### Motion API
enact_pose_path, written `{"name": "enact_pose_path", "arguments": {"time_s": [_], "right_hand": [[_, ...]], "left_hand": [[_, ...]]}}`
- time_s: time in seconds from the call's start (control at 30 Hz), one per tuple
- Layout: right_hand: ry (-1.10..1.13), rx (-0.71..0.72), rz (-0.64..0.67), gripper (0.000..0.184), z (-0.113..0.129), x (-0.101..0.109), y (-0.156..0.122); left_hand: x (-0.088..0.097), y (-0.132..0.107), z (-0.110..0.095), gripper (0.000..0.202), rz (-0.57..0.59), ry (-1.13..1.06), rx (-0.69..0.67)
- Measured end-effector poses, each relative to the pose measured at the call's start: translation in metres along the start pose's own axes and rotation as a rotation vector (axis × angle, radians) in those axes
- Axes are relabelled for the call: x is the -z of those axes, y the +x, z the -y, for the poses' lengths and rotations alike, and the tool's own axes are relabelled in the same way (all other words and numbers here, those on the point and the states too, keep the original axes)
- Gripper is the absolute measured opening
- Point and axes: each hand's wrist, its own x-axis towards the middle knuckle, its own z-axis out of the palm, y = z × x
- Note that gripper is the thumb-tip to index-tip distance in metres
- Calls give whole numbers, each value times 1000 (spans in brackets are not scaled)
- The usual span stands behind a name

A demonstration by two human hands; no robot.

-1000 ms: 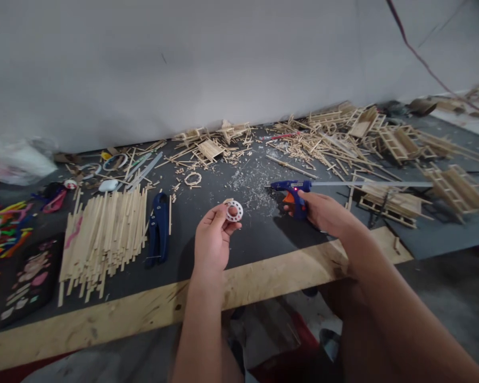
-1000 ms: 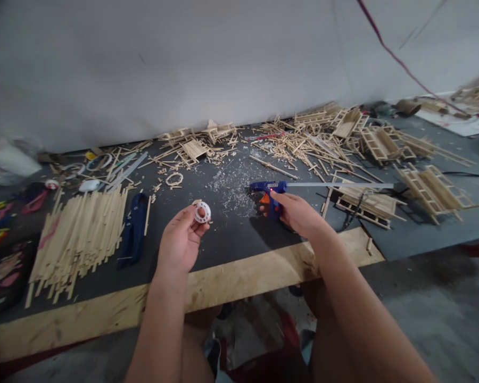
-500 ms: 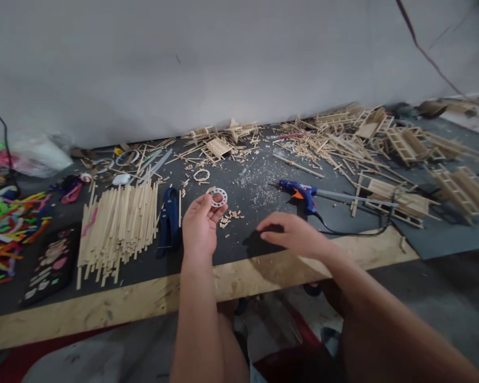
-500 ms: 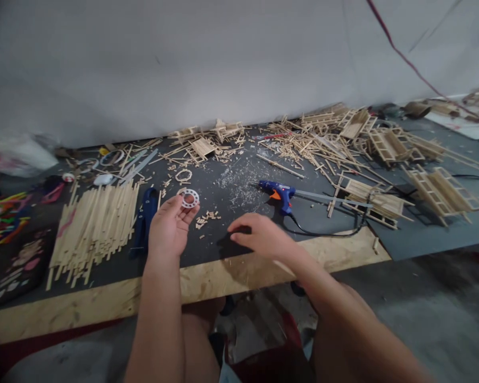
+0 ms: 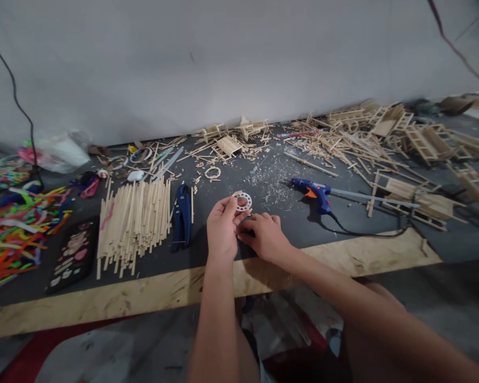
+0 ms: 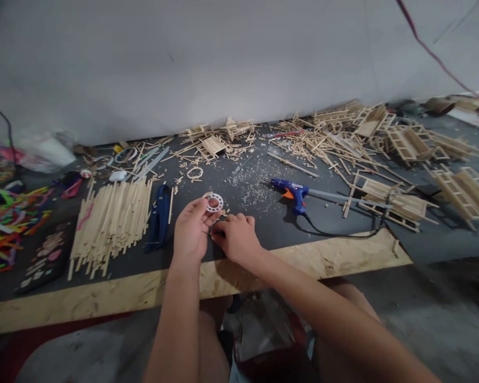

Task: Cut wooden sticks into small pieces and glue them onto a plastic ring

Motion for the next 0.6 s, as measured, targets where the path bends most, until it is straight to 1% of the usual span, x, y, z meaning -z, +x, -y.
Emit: {"name": "enact_pose_path", "arguments": {"time_s": [0.07,0.13,0.23,0.37,0.43,0.53,0.6], "right_hand": [[36,-1,-10,14,0,2,0],[135,15,-30,13,-4,7,-3],[432,6,-97,12,-16,21,-10],[793,-150,-167,15,-34,41,-22],[976,-225,-182,17,-41,49,-27],[1224,-290,-160,20,-48,57,-31],[1308,-306,-153,22,-51,62,-34]], "left_hand": [[0,-1,1,22,5,6,10],[-1,-2,1,21,13,-4,17],[-2,-5,2,20,33,-21,27],[-6,-11,2,19,85,-31,67],[-9,-14,2,19,102,-39,95],[-14,-18,3,19,135,-36,132],[-18,-20,4,18,166,-28,144]]}}
